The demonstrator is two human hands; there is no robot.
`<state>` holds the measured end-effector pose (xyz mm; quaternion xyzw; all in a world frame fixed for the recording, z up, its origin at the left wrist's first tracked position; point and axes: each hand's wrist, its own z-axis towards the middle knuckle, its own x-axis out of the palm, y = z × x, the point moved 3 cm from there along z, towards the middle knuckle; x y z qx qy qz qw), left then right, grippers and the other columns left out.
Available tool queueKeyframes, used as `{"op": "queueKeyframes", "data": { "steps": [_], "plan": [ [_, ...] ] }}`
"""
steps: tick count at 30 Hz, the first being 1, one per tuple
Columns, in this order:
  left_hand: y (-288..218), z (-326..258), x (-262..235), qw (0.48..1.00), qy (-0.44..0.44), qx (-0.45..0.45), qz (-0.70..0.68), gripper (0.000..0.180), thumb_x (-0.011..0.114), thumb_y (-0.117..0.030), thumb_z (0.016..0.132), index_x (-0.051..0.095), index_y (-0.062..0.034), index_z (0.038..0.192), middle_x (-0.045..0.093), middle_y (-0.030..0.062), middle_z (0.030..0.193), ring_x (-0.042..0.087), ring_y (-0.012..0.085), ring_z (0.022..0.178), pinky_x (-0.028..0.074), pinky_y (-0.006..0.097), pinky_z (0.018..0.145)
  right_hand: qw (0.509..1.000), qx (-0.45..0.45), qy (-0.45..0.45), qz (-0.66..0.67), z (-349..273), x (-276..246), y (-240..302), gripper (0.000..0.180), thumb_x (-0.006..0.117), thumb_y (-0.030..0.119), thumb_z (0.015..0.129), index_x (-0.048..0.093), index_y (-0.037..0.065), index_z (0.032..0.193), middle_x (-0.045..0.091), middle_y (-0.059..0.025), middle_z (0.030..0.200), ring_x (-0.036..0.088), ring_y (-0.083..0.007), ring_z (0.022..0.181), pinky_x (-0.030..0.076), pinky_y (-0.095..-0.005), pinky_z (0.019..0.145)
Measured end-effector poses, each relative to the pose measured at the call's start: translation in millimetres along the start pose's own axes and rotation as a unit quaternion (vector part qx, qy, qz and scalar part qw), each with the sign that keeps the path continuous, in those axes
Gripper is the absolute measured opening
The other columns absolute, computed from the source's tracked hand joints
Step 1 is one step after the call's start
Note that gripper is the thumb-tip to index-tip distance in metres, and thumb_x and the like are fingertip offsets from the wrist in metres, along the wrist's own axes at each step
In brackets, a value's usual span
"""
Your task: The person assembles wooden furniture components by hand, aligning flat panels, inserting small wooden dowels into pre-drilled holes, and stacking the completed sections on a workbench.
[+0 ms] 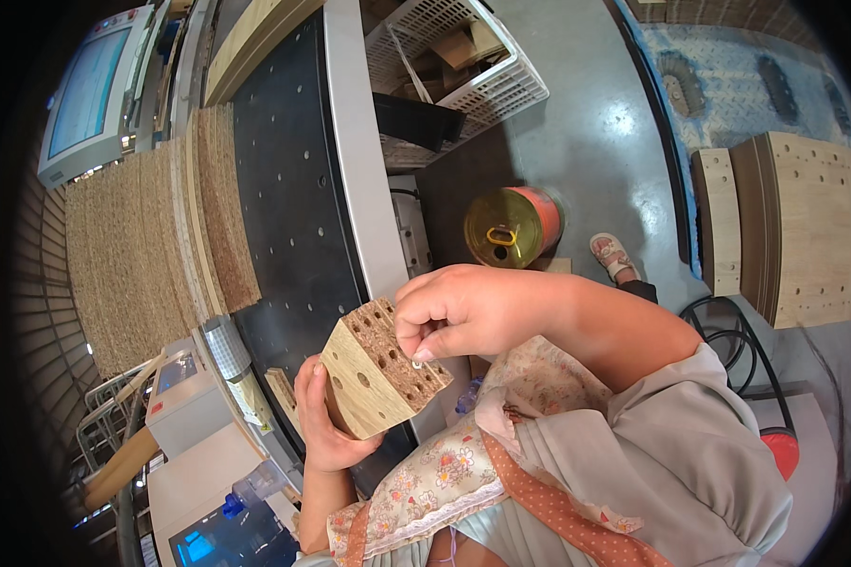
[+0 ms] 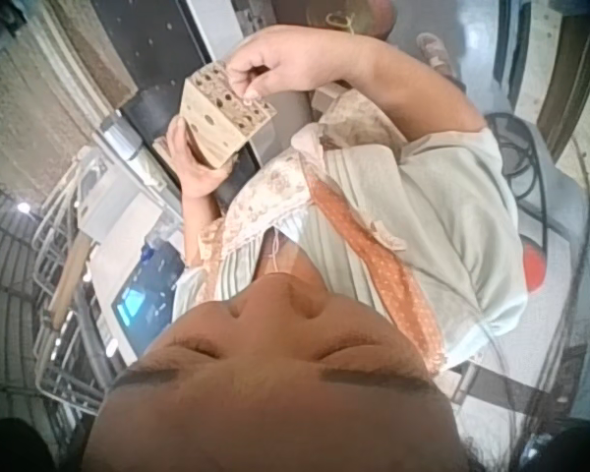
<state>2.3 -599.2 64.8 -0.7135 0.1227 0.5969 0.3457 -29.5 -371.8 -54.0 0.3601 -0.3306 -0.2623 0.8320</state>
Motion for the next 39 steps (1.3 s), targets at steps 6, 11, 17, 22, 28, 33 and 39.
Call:
{"op": "queueKeyframes", "data": {
  "steps": [6,11,17,22,28,33,39],
  "plan": [
    [2.6,-3.6,-0.3,1.0,-0.001,-0.005,0.001,0.1,0.08,-0.019,0.051,0.032,-0.0083,0.138,0.042,0.0228,0.125,0.049,0.0365,0.11,0.041,0.044,0.091,0.999,0.009,-0.016,-0.03,0.7,1.8,4.0,0.01,0.066,0.006,0.077,0.058,0.002,0.082,0.055,-0.0065,0.077,0.055,-0.0194,0.072,0.044,-0.032,0.066],
    [3.4,-6.0,-1.6,1.0,0.006,-0.004,0.003,0.1,0.08,-0.02,0.051,0.032,-0.0078,0.139,0.041,0.023,0.125,0.048,0.0366,0.11,0.041,0.044,0.091,0.997,0.067,-0.029,-0.032,2.8,-2.2,-4.5,0.019,0.072,0.012,0.073,0.056,0.003,0.078,0.053,-0.0046,0.074,0.054,-0.0181,0.071,0.044,-0.0312,0.063],
    [0.3,-5.5,0.7,1.0,0.007,-0.003,-0.006,0.1,0.079,-0.019,0.051,0.032,-0.0072,0.138,0.041,0.0232,0.125,0.048,0.0363,0.11,0.042,0.043,0.091,0.966,-0.065,0.063,-0.243,24.1,-17.9,6.2,0.035,0.079,0.027,0.062,0.053,0.005,0.07,0.054,-0.0051,0.07,0.053,-0.0272,0.073,0.043,-0.0378,0.062],
    [-0.6,4.0,5.4,1.0,0.01,0.0,-0.011,0.101,0.08,-0.02,0.051,0.031,-0.006,0.139,0.039,0.0219,0.127,0.046,0.0349,0.112,0.039,0.043,0.093,0.931,0.017,0.105,-0.35,39.5,-32.0,16.1,0.042,0.078,0.034,0.058,0.049,0.004,0.061,0.052,-0.0067,0.064,0.054,-0.0294,0.07,0.042,-0.0403,0.06],
    [3.9,0.1,-12.5,0.999,-0.008,0.014,0.038,0.101,0.08,-0.024,0.05,0.032,-0.0071,0.137,0.04,0.0217,0.128,0.044,0.0366,0.116,0.037,0.045,0.096,0.952,-0.014,0.08,-0.293,61.3,-40.5,33.0,0.047,0.076,0.042,0.067,0.049,0.004,0.057,0.048,-0.0076,0.057,0.047,-0.0267,0.055,0.037,-0.0373,0.051],
    [-1.6,-2.8,-18.0,0.999,-0.011,0.016,0.05,0.098,0.079,-0.045,0.057,0.036,-0.0094,0.137,0.038,0.0216,0.133,0.039,0.0402,0.121,0.029,0.052,0.102,0.944,-0.045,0.008,-0.327,74.3,-5.3,101.0,0.039,0.077,0.028,0.07,0.049,0.004,0.057,0.043,-0.0087,0.057,0.044,-0.0271,0.055,0.034,-0.0378,0.05],
    [17.7,-76.3,-60.3,0.971,-0.238,-0.021,-0.016,0.082,0.075,-0.045,0.068,0.042,-0.0097,0.134,0.032,0.0189,0.14,0.026,0.0391,0.133,0.022,0.053,0.107,0.849,-0.05,0.287,-0.442,167.2,120.4,147.7,0.028,0.071,0.019,0.075,0.052,0.004,0.061,0.046,-0.0082,0.059,0.047,-0.0293,0.058,0.037,-0.0381,0.053]
  ]
}}
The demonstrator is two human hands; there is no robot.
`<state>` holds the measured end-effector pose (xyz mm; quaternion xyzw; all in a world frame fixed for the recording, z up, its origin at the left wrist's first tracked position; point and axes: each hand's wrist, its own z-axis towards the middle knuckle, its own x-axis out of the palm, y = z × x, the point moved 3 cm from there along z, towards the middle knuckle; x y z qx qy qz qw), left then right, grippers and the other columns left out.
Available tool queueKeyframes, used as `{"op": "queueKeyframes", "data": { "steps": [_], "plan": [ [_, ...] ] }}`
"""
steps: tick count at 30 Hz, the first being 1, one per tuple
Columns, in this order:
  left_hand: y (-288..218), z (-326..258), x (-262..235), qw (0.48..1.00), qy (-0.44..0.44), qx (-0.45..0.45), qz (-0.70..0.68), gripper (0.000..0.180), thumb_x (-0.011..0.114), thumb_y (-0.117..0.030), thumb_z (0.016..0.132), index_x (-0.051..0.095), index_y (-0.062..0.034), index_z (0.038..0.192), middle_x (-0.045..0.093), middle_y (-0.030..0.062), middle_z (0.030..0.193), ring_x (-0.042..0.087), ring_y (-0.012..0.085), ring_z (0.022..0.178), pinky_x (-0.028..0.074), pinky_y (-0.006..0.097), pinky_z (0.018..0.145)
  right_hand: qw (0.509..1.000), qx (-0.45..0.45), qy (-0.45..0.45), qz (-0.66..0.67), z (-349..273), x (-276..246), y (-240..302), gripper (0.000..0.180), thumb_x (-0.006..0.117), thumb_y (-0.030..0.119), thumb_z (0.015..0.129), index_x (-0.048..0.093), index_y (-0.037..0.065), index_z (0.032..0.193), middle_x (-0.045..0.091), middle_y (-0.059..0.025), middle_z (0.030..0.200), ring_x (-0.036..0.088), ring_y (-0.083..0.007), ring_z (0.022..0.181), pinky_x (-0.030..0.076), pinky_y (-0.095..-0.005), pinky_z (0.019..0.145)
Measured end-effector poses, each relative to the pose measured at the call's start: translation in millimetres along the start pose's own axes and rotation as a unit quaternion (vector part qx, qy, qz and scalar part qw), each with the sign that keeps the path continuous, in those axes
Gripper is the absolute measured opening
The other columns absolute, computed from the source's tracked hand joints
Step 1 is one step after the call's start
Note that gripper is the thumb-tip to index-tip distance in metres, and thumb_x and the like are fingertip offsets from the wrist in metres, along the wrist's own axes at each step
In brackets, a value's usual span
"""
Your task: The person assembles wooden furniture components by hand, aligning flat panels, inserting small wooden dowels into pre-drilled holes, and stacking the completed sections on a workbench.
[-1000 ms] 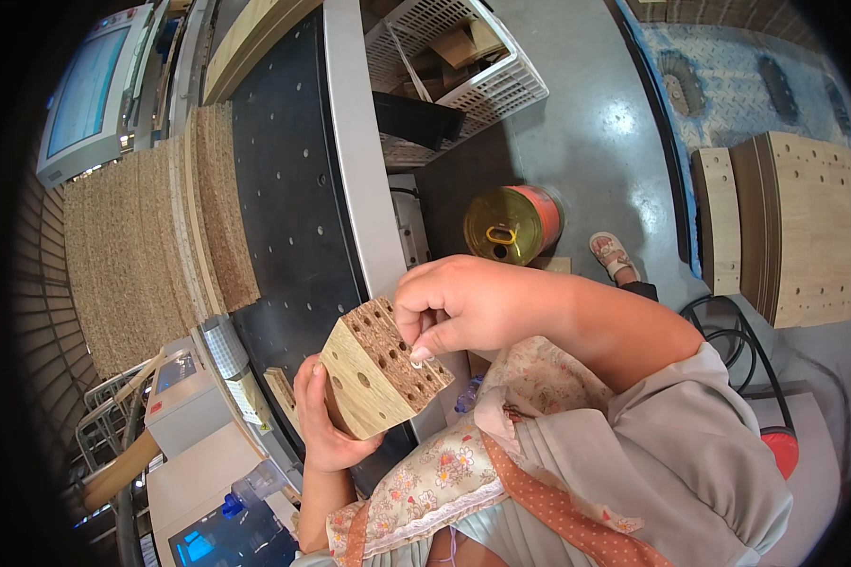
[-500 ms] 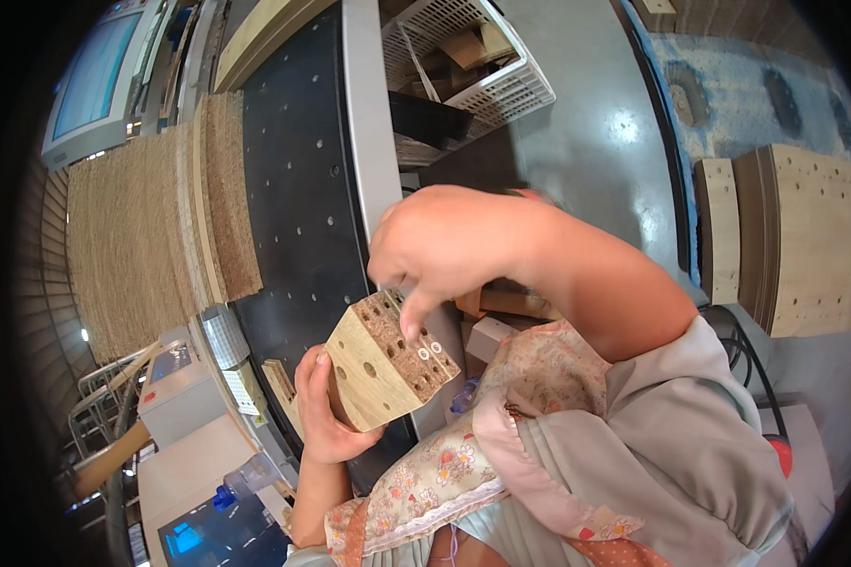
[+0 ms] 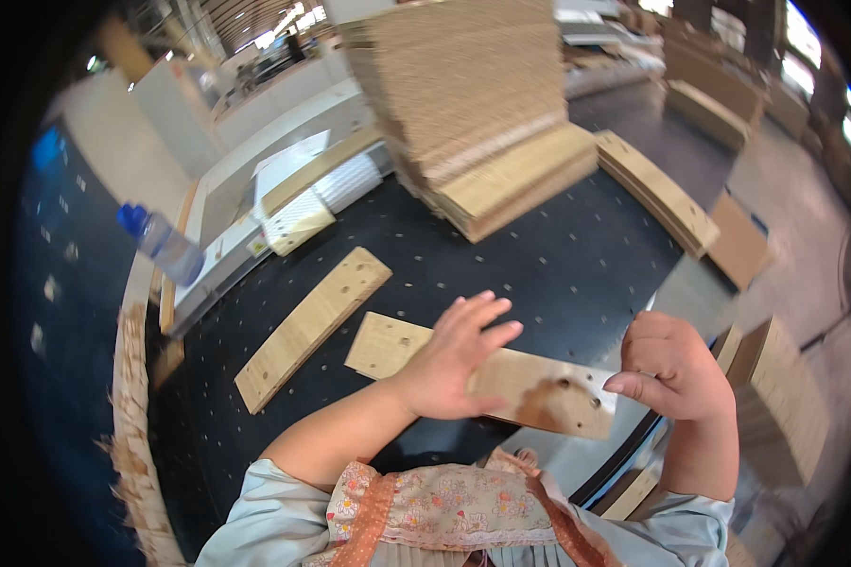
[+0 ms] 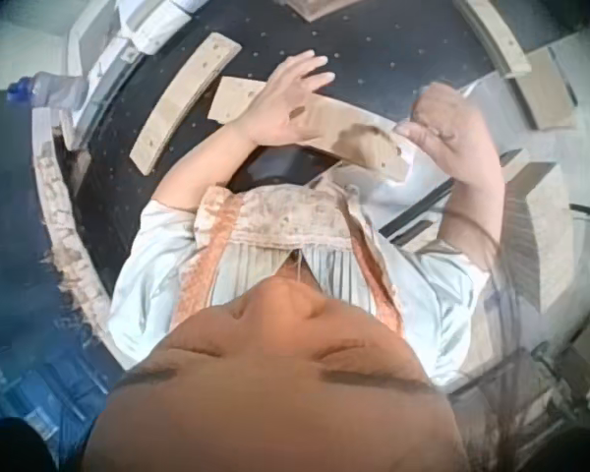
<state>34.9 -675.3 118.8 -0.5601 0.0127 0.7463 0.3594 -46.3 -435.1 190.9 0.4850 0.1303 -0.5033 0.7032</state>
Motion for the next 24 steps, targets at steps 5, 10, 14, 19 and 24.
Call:
{"op": "queueKeyframes", "data": {
  "steps": [5,10,14,19,24],
  "plan": [
    [106.2,-100.3,-78.5,0.945,-0.251,-0.191,0.086,0.064,0.074,-0.02,0.068,0.048,-0.0071,0.124,0.043,0.0164,0.13,0.038,0.0367,0.123,0.03,0.045,0.104,0.983,-0.075,0.153,-0.074,124.1,46.4,31.7,0.01,0.065,0.009,0.076,0.056,0.005,0.073,0.053,-0.0099,0.069,0.053,-0.0307,0.069,0.044,-0.0398,0.062],
    [239.9,-199.3,-130.3,0.76,-0.449,-0.466,0.061,0.061,0.074,-0.02,0.069,0.049,-0.0014,0.121,0.051,0.0213,0.12,0.048,0.0358,0.114,0.039,0.04,0.098,0.975,-0.076,0.16,-0.137,253.1,128.1,-12.6,0.011,0.064,0.008,0.075,0.056,0.005,0.083,0.059,-0.0133,0.083,0.057,-0.0347,0.083,0.046,-0.0412,0.072],
    [288.2,-173.5,-132.7,0.669,-0.453,-0.585,-0.077,0.079,0.076,-0.016,0.065,0.039,0.0003,0.133,0.044,0.0226,0.131,0.042,0.0347,0.123,0.036,0.038,0.102,0.974,0.147,0.09,-0.146,328.9,219.7,-112.5,0.026,0.069,0.012,0.075,0.053,0.005,0.095,0.062,-0.0178,0.094,0.059,-0.0342,0.094,0.047,-0.0391,0.08],
    [323.3,-172.5,-117.7,0.538,-0.618,-0.5,-0.279,0.087,0.068,0.001,0.062,0.027,0.0028,0.139,0.034,0.0229,0.139,0.036,0.0309,0.129,0.033,0.035,0.103,0.959,0.278,-0.008,0.058,376.0,303.6,-132.4,0.028,0.068,0.004,0.075,0.051,0.003,0.097,0.061,-0.0144,0.098,0.059,-0.0279,0.095,0.046,-0.0351,0.081],
    [329.8,-161.1,-111.4,0.553,-0.603,-0.398,-0.414,0.059,0.057,0.012,0.065,0.046,0.0052,0.123,0.056,0.0147,0.116,0.054,0.0221,0.105,0.04,0.03,0.092,0.941,0.271,-0.055,0.194,392.2,322.1,-154.5,0.028,0.064,-0.007,0.071,0.049,0.005,0.092,0.047,0.0,0.08,0.045,-0.0109,0.073,0.041,-0.0246,0.067]
  ]
}}
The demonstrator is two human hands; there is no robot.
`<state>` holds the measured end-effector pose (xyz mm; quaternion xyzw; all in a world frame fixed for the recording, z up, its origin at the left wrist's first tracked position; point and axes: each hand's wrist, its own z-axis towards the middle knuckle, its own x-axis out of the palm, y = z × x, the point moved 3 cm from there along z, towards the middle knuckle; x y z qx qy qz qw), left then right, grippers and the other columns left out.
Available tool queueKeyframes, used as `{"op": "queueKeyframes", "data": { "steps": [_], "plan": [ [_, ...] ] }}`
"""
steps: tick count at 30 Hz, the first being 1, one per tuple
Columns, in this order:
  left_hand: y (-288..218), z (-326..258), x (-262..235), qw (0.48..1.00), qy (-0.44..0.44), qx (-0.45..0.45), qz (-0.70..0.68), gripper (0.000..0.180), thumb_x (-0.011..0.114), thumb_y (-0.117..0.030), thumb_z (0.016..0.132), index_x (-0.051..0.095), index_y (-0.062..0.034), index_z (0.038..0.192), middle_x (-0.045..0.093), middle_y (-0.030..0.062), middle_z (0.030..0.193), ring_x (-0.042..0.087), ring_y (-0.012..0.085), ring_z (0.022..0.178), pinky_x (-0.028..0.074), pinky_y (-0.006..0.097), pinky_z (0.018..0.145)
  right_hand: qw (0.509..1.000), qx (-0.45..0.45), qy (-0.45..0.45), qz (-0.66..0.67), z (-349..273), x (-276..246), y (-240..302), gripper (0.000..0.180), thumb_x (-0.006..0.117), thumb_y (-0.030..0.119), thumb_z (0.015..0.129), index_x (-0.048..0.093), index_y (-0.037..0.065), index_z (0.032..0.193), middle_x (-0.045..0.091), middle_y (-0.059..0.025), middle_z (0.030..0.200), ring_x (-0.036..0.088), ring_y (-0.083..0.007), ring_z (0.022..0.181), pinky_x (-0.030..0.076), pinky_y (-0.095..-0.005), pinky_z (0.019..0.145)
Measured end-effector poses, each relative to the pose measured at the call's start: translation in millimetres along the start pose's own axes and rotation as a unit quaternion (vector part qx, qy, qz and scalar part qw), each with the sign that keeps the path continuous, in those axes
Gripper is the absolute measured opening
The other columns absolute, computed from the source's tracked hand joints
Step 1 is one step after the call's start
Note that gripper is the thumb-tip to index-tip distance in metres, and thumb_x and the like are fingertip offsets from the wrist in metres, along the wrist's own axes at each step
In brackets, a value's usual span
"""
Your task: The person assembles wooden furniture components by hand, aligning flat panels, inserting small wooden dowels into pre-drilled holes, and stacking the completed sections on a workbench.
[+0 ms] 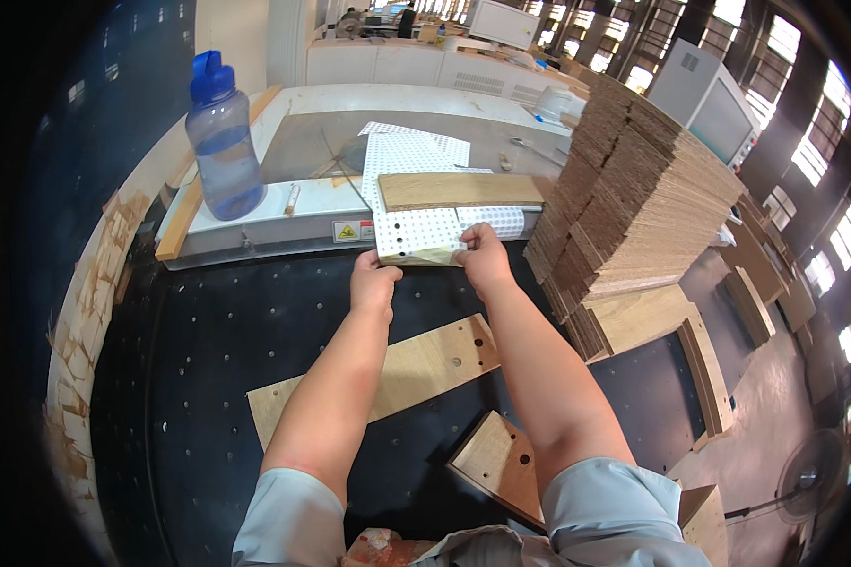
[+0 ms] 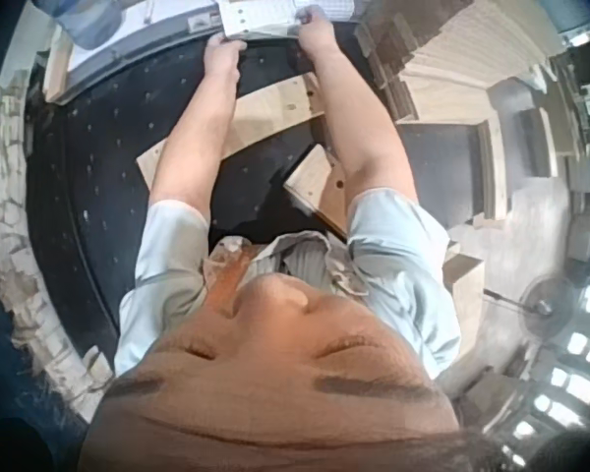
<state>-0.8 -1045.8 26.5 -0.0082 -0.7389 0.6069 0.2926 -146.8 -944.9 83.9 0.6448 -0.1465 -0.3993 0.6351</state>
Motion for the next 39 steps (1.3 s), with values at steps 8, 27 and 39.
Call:
{"op": "queueKeyframes", "data": {
  "steps": [8,27,39],
  "plan": [
    [1.5,3.0,-2.2,0.993,0.1,0.037,-0.046,0.026,0.065,-0.001,0.078,0.063,0.0008,0.104,0.065,0.0079,0.1,0.059,0.0133,0.092,0.043,0.027,0.086,0.987,-0.048,0.027,-0.151,-8.7,-0.1,17.0,0.03,0.065,-0.003,0.073,0.05,0.004,0.098,0.053,-0.0038,0.085,0.051,-0.0154,0.081,0.043,-0.0288,0.073],
    [0.8,5.6,0.9,0.986,0.156,0.001,-0.057,0.018,0.061,-0.007,0.085,0.064,-0.0016,0.102,0.066,0.0031,0.096,0.058,0.0086,0.086,0.042,0.024,0.082,0.844,-0.419,-0.038,-0.332,-22.5,44.1,44.0,0.01,0.064,0.003,0.069,0.061,0.008,0.078,0.057,-0.0072,0.08,0.053,-0.0289,0.082,0.044,-0.0391,0.074],
    [4.9,6.4,2.3,0.986,0.155,0.003,-0.056,0.018,0.06,-0.006,0.085,0.064,-0.0024,0.102,0.066,0.0029,0.098,0.059,0.0078,0.087,0.043,0.024,0.082,0.837,-0.441,-0.052,-0.319,-23.2,41.9,41.3,0.009,0.066,0.002,0.066,0.06,0.008,0.07,0.057,-0.0067,0.076,0.054,-0.0289,0.079,0.045,-0.0387,0.071]
  ]
}}
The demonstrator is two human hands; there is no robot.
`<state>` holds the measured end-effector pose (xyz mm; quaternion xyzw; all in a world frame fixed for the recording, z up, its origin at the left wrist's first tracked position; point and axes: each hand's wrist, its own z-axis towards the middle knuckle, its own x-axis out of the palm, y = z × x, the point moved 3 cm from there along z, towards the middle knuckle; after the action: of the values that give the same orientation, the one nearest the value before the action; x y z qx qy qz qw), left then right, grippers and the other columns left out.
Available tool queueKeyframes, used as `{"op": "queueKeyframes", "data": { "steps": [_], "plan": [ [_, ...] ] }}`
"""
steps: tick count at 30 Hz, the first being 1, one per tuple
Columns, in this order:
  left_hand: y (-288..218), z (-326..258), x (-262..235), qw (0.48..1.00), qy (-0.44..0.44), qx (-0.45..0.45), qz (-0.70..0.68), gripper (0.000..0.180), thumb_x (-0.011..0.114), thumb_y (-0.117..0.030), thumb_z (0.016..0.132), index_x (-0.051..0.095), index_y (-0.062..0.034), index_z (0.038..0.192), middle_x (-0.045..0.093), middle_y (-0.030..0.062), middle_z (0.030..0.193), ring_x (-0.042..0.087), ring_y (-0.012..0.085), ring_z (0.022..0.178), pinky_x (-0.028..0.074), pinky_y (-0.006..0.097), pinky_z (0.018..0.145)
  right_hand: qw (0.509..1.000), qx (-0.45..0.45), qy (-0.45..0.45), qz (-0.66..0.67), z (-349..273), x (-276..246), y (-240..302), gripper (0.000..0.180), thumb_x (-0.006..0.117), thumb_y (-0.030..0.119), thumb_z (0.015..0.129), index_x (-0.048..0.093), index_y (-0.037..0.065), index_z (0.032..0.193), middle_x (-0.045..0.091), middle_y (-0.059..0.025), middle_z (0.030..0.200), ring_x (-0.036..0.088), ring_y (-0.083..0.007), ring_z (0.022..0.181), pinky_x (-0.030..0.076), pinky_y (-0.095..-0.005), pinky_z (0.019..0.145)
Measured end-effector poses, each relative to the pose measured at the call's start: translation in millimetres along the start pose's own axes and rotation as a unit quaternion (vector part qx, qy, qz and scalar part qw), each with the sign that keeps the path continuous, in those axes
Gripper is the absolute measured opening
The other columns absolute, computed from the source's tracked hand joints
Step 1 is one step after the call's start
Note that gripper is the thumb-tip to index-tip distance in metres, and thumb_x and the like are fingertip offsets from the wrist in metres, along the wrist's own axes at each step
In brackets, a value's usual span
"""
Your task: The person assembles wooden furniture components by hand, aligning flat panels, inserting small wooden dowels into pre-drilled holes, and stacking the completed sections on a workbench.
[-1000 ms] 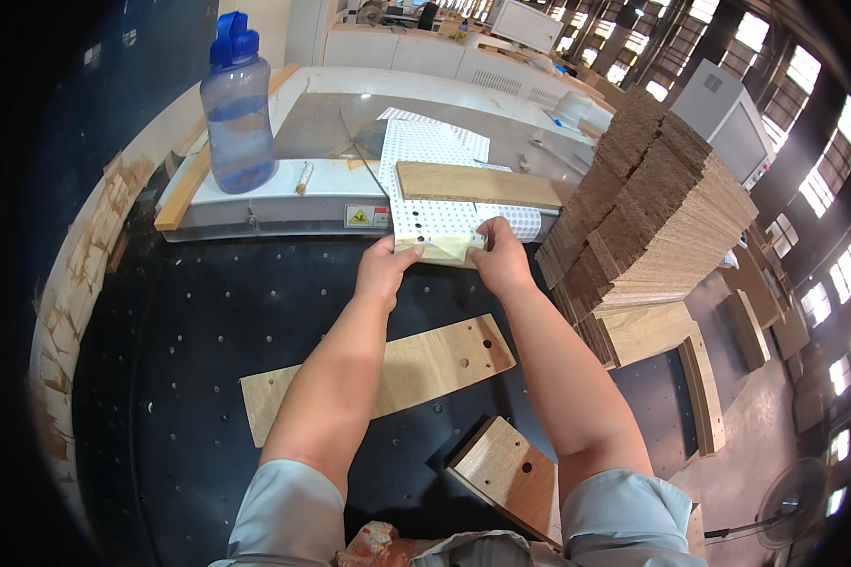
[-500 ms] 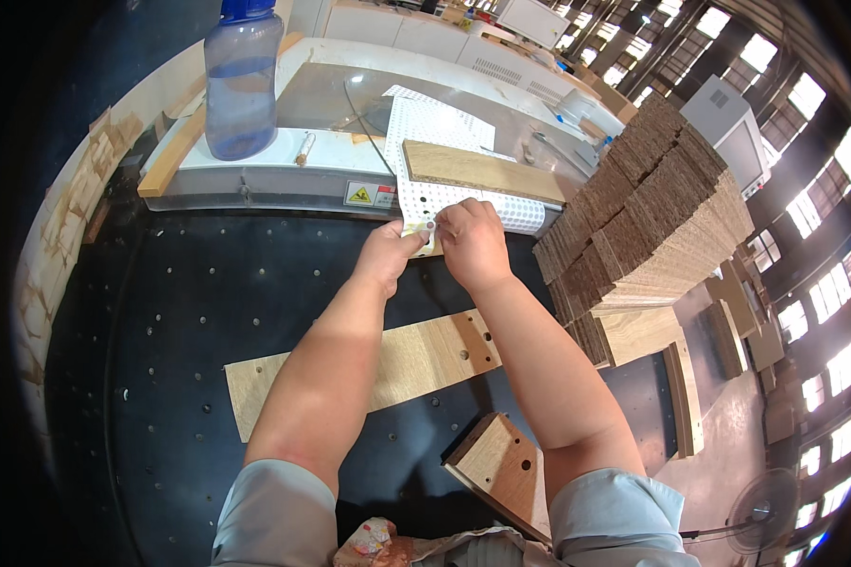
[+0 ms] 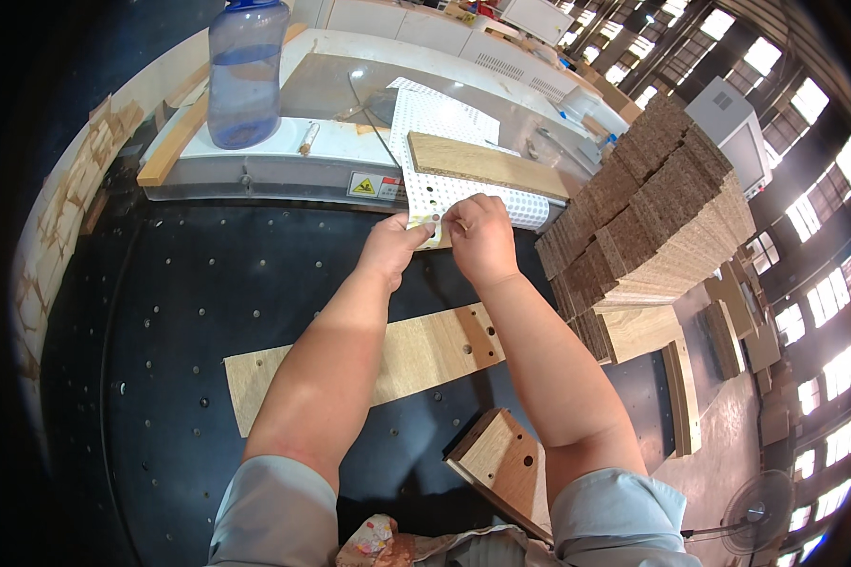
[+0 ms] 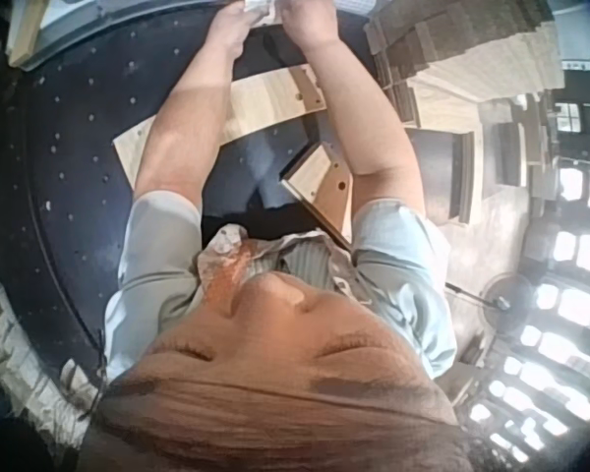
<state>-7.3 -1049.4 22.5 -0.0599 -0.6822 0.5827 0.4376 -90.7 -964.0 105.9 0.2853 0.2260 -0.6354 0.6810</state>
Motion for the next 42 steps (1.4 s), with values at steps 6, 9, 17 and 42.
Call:
{"op": "queueKeyframes", "data": {
  "steps": [6,9,17,42],
  "plan": [
    [-0.2,-3.2,0.3,1.0,0.001,0.009,0.01,0.021,0.061,-0.004,0.084,0.062,-0.0012,0.105,0.066,0.0046,0.1,0.058,0.0091,0.09,0.043,0.024,0.083,0.996,0.054,0.044,0.047,-8.1,-39.7,8.8,0.007,0.068,0.003,0.069,0.062,0.006,0.072,0.06,-0.0073,0.078,0.054,-0.028,0.081,0.046,-0.0365,0.074],
    [-1.6,-4.4,-1.5,0.998,0.009,0.055,-0.004,0.032,0.062,-0.002,0.082,0.055,0.0014,0.113,0.063,0.0086,0.103,0.056,0.0136,0.092,0.043,0.027,0.085,0.984,0.116,0.094,0.094,-23.4,-96.1,17.2,0.008,0.068,0.003,0.072,0.062,0.005,0.075,0.058,-0.0074,0.079,0.054,-0.0245,0.082,0.044,-0.034,0.074],
    [-39.9,-21.2,-25.2,0.839,-0.247,0.391,0.287,0.039,0.066,-0.017,0.08,0.05,-0.0011,0.113,0.053,0.0113,0.109,0.049,0.0214,0.105,0.037,0.035,0.094,0.967,0.196,0.122,0.106,-150.9,-341.9,48.6,0.013,0.067,-0.005,0.067,0.063,0.005,0.074,0.06,-0.0073,0.079,0.057,-0.0243,0.084,0.047,-0.0329,0.075],
    [69.5,-318.1,238.3,0.428,0.606,0.217,0.634,0.102,0.077,-0.006,0.047,0.031,-0.004,0.139,0.034,0.0195,0.135,0.037,0.0365,0.124,0.029,0.042,0.105,0.818,0.306,-0.157,0.462,-506.3,-361.1,59.5,0.009,0.069,0.003,0.071,0.065,0.003,0.08,0.06,-0.0042,0.079,0.058,-0.0155,0.075,0.047,-0.0291,0.069]
  ]
}}
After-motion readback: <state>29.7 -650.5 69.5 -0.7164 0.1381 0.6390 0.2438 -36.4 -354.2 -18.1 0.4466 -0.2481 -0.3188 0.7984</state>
